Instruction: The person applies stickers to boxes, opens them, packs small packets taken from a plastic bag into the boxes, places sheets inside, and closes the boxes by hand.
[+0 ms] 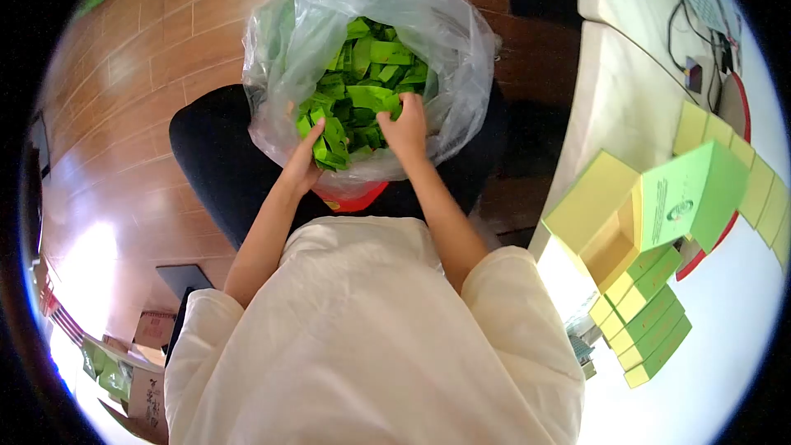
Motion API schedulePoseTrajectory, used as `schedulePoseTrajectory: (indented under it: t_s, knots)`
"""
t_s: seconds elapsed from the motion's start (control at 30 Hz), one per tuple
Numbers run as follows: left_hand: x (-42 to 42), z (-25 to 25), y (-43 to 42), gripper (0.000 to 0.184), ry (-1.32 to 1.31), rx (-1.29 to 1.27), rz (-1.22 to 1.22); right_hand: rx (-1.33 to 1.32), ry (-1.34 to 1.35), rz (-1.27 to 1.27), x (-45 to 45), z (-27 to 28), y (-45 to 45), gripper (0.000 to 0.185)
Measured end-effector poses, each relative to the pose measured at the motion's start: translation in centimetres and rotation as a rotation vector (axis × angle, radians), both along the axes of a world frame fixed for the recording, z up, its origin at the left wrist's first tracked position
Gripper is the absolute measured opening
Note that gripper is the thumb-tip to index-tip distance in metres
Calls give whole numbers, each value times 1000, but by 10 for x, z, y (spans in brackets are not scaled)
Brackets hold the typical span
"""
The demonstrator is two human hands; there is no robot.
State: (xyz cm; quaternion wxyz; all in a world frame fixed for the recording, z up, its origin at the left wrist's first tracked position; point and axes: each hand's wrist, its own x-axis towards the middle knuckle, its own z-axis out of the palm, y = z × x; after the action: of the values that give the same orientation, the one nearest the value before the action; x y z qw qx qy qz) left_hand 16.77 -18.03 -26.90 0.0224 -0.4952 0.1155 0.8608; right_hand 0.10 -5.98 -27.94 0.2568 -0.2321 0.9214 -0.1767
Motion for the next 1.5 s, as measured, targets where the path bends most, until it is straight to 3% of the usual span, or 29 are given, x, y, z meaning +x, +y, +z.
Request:
schedulePoseTrajectory:
  t_s: [0.07, 0.13, 0.2, 0.27, 0.3, 0.33, 0.37, 0.4, 0.47, 0.5, 0.63, 0.67, 0.73, 0.83, 1.0, 1.07, 1.13, 1.2, 1.27, 1.37, 1.5]
  knots:
    - [0, 12, 4, 47, 62, 1, 2, -453, -68, -110, 22, 32, 8, 37]
    - [0, 22, 7, 43, 163, -38, 58, -624, -119, 62, 44, 70, 16, 38]
    - [3, 37, 9, 48, 162, -72, 55, -582, -53, 416, 64, 84, 29, 39]
    - [9, 57, 11, 59, 96, -353, -144, -616, -44, 418, 74, 111, 35, 33]
    - [12, 69, 10, 71, 168, -366, -172, -576, -245, 379, 72, 114, 45, 30]
    - [16, 76, 12, 71, 176, -375, -182, -534, -446, 338, 72, 116, 52, 28]
    - [19, 82, 15, 73, 225, -437, -221, -671, -512, 218, 75, 106, 58, 23]
    - [22, 87, 18, 74, 275, -497, -265, -681, -501, 203, 75, 112, 57, 23]
    - [24, 98, 30, 76, 300, -531, -329, -589, -799, -80, 77, 127, 55, 26]
    - [24, 105, 36, 76, 334, -618, -376, -649, -772, -79, 82, 137, 53, 41]
    - [25, 136, 50, 74, 450, -785, -502, -650, -910, -136, 86, 168, 70, 55]
    - [22, 144, 53, 74, 505, -865, -522, -676, -893, -149, 87, 177, 75, 55]
    - [-4, 180, 56, 75, 577, -881, -569, -879, -522, -75, 80, 205, 84, 54]
    - [-61, 247, 68, 74, 862, -1109, -609, -856, -348, -167, 45, 295, 106, 51]
    - [-181, 322, 120, 65, 1150, -1344, -585, -1105, 177, -409, -25, 352, 145, 36]
    - [-225, 331, 138, 64, 1182, -1346, -614, -1112, 231, -614, -54, 363, 159, 34]
    - [-253, 320, 149, 64, 1193, -1338, -640, -1137, 203, -660, -79, 352, 168, 34]
    - [-266, 306, 149, 64, 994, -1740, -708, -1165, 169, -689, -88, 336, 173, 34]
    - [-268, 288, 144, 63, 990, -1816, -732, -1120, 24, -738, -90, 316, 171, 34]
    - [-259, 277, 136, 62, 834, -1941, -807, -1108, -28, -702, -88, 306, 167, 32]
    - [-248, 274, 133, 52, 826, -1908, -800, -984, -4, -627, -87, 303, 170, 32]
